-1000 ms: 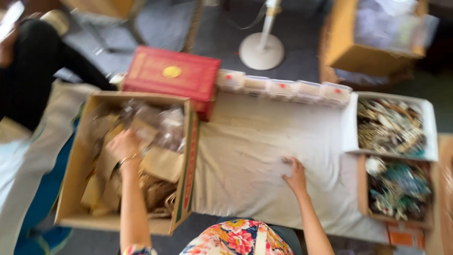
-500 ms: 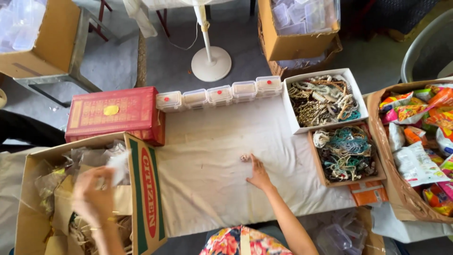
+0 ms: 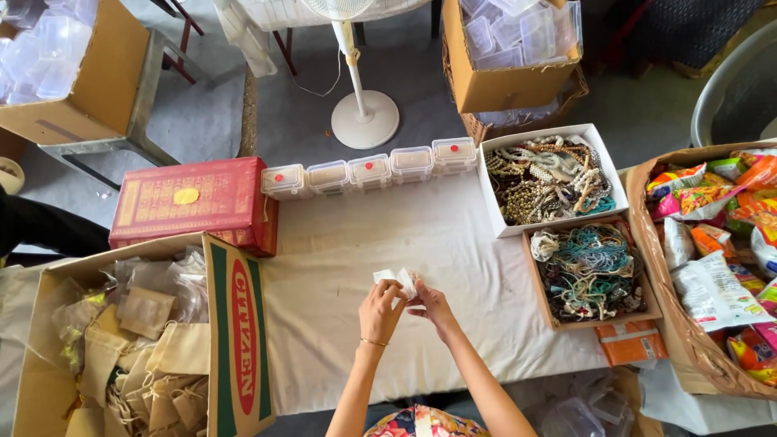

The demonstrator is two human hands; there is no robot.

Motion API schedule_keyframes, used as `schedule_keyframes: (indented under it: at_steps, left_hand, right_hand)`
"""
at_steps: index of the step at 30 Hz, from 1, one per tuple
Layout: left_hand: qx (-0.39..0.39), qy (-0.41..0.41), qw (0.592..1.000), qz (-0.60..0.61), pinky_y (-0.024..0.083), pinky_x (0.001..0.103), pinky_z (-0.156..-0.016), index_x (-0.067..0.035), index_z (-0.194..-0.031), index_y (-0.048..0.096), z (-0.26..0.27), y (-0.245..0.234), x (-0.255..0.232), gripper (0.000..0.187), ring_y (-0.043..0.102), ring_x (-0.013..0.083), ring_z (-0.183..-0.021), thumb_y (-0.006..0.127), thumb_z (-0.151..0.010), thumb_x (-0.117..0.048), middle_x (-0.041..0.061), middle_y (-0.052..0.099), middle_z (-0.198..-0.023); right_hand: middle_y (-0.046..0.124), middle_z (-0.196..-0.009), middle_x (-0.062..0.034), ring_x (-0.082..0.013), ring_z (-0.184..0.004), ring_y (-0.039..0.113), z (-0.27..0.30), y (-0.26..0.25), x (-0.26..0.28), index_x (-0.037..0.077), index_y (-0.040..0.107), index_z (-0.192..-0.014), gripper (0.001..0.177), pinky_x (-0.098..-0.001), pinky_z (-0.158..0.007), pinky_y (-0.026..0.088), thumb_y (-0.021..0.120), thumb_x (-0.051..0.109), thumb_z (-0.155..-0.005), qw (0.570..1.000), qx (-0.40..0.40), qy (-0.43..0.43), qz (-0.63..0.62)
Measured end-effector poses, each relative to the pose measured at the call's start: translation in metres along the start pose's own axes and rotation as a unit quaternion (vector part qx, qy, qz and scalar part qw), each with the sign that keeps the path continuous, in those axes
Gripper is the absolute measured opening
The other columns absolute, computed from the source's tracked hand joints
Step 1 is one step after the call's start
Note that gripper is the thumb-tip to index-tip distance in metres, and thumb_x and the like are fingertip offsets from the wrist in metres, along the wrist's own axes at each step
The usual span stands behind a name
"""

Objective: The recorder is seen putting small items into plastic bags and placing them into a small fabric pouch.

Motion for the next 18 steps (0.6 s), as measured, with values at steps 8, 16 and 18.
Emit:
schedule_keyframes:
  at_steps: [8,16,18]
  left_hand:
    - [0.015,-0.011,0.997,0.075,0.054,0.040,-0.074,-0.011,-0.090,0.071,0.004,0.018,0.007,0.027,0.066,0.0272,-0.092,0.086,-0.067,-0.014,0.002,0.069,-0.101]
    - [-0.031,-0.223,0.927,0.299,0.058,0.030,-0.074,-0.003,-0.101,0.072,0.009,0.064,0.096,0.021,0.075,0.0172,-0.086,0.080,-0.088,-0.019,0.006,0.077,-0.097]
    - [-0.015,-0.248,0.924,0.291,0.058,0.030,-0.070,-0.001,-0.094,0.072,0.003,0.064,0.100,0.023,0.076,0.0185,-0.079,0.083,-0.085,-0.019,0.007,0.078,-0.089]
  right_hand:
    - [0.074,-0.097,-0.0021,-0.0102,-0.090,0.069,-0.012,-0.021,-0.005,0.003,0.077,-0.108,0.039,-0.0316,-0.082,0.060,0.064,0.039,-0.099,0.997,-0.019,-0.076,0.010]
    - [0.077,-0.096,-0.0037,-0.0106,-0.084,0.072,-0.023,0.003,0.013,0.002,0.074,-0.108,0.027,-0.0263,-0.076,0.061,0.070,0.024,-0.094,0.991,-0.046,-0.117,0.044]
    - [0.077,-0.092,-0.0067,-0.0113,-0.081,0.070,-0.019,0.005,0.024,-0.003,0.077,-0.107,0.029,-0.0266,-0.072,0.059,0.075,0.022,-0.093,0.982,-0.071,-0.155,0.080]
Point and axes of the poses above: each hand's wrist, its own z-axis away from the middle knuckle, its own y-axis out of the palm, x = y × z, the point moved 10 cm from there along -z, towards the middle knuckle
